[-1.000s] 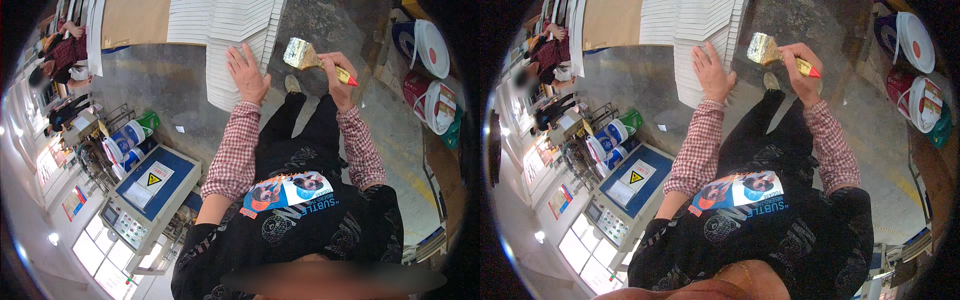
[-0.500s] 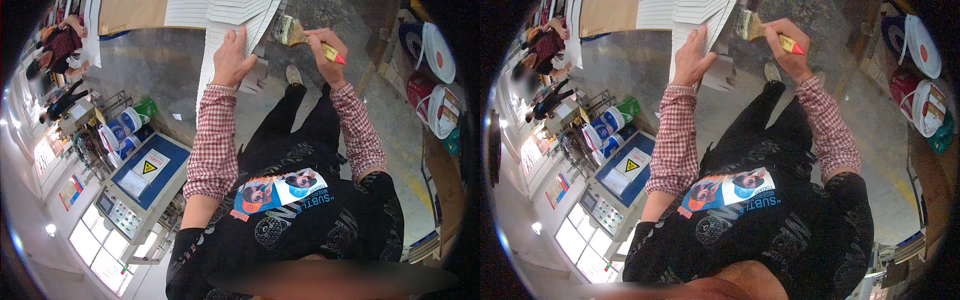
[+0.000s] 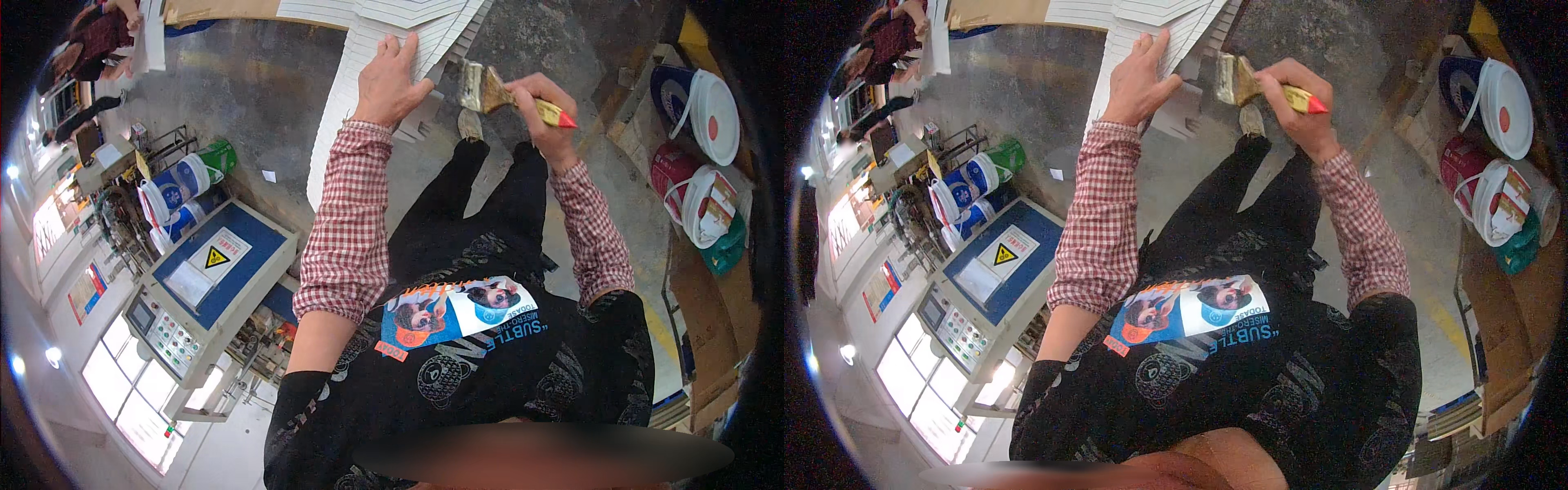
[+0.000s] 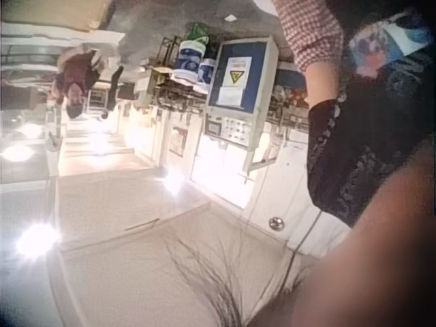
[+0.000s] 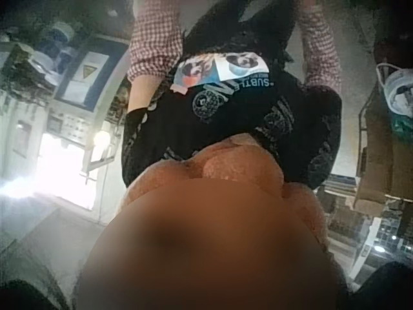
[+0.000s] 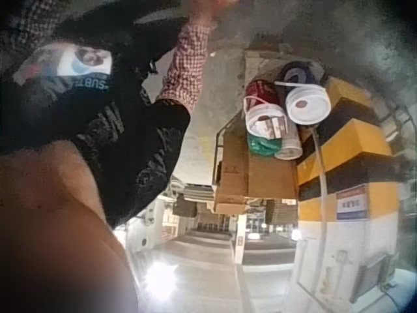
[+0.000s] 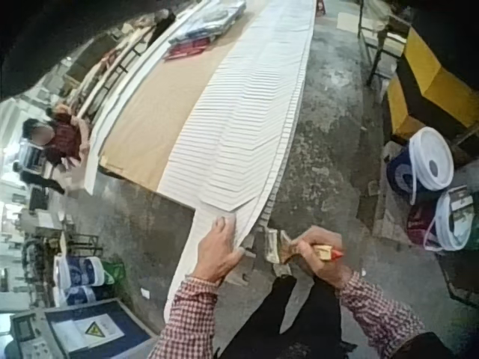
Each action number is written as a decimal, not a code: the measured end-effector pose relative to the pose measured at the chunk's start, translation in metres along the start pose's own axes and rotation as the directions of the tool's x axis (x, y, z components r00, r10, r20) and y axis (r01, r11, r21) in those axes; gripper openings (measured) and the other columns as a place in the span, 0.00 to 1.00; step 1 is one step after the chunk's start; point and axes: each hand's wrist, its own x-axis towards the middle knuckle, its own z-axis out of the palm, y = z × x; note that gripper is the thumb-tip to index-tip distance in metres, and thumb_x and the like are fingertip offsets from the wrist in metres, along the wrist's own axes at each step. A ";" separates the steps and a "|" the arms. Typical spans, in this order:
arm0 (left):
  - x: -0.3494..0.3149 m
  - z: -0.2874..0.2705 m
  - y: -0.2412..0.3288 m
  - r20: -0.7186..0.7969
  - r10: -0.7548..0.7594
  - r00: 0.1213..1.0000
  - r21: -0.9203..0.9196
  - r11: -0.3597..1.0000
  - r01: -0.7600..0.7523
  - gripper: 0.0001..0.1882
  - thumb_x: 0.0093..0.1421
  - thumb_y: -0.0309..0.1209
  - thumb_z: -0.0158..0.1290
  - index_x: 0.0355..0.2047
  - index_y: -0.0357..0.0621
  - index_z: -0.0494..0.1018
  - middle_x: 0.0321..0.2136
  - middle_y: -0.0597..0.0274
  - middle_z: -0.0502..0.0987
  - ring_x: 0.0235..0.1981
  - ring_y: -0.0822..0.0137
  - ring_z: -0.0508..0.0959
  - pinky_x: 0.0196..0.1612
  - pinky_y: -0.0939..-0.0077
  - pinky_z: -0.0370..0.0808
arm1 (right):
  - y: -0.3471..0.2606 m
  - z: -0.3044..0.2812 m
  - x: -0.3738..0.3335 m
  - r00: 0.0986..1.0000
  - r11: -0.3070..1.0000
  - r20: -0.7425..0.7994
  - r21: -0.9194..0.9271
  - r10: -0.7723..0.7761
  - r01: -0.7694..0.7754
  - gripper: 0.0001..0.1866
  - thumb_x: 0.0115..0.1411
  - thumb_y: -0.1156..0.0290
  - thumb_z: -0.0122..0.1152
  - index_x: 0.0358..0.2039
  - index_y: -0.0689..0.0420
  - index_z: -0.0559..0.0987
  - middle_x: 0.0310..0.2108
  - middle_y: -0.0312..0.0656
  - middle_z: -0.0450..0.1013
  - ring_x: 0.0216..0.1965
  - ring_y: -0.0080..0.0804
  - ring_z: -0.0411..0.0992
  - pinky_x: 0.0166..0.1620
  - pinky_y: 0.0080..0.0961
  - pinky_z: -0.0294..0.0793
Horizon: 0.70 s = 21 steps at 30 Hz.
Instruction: Applying adhesive to corrugated paper strips using a brush.
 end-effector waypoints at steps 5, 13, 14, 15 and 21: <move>-0.004 0.004 -0.006 -0.002 -0.023 1.000 0.002 1.000 0.023 0.38 0.45 0.42 0.52 0.57 0.41 0.57 0.53 0.37 0.60 0.57 0.46 0.60 0.50 0.61 0.69 | -0.006 -0.005 0.014 0.999 0.999 0.009 0.035 0.031 -0.031 0.06 0.56 0.74 0.54 0.26 0.63 0.77 0.24 0.36 0.73 0.24 0.19 0.69 0.28 0.16 0.67; 0.001 -0.001 -0.009 0.055 -0.123 0.991 -0.061 0.990 0.126 0.39 0.44 0.40 0.52 0.59 0.44 0.56 0.57 0.38 0.56 0.58 0.45 0.59 0.54 0.63 0.64 | -0.005 0.002 0.024 0.978 0.983 0.143 0.085 0.150 -0.163 0.06 0.56 0.74 0.54 0.26 0.62 0.77 0.22 0.32 0.70 0.24 0.16 0.67 0.26 0.15 0.65; 0.001 0.001 -0.008 0.052 -0.116 0.992 -0.056 0.991 0.119 0.39 0.44 0.40 0.52 0.58 0.43 0.57 0.56 0.39 0.57 0.58 0.46 0.58 0.52 0.63 0.67 | -0.007 -0.002 0.024 0.977 0.979 0.126 0.082 0.174 -0.185 0.06 0.56 0.73 0.54 0.26 0.61 0.77 0.22 0.32 0.70 0.24 0.15 0.66 0.27 0.14 0.65; 0.001 0.001 -0.007 0.048 -0.110 0.993 -0.050 0.992 0.112 0.40 0.43 0.41 0.52 0.57 0.43 0.57 0.54 0.39 0.59 0.58 0.48 0.58 0.50 0.62 0.69 | -0.007 -0.004 0.027 0.978 0.982 0.134 0.081 0.158 -0.169 0.06 0.56 0.73 0.54 0.26 0.61 0.77 0.22 0.32 0.70 0.24 0.15 0.66 0.27 0.14 0.65; 0.008 0.009 -0.005 0.039 -0.133 0.990 -0.107 0.985 0.137 0.40 0.42 0.40 0.53 0.58 0.43 0.57 0.57 0.37 0.55 0.58 0.46 0.59 0.52 0.62 0.67 | 0.016 0.007 0.036 0.979 0.982 0.124 0.077 0.164 -0.174 0.08 0.58 0.72 0.52 0.25 0.61 0.76 0.22 0.32 0.71 0.24 0.16 0.67 0.28 0.16 0.66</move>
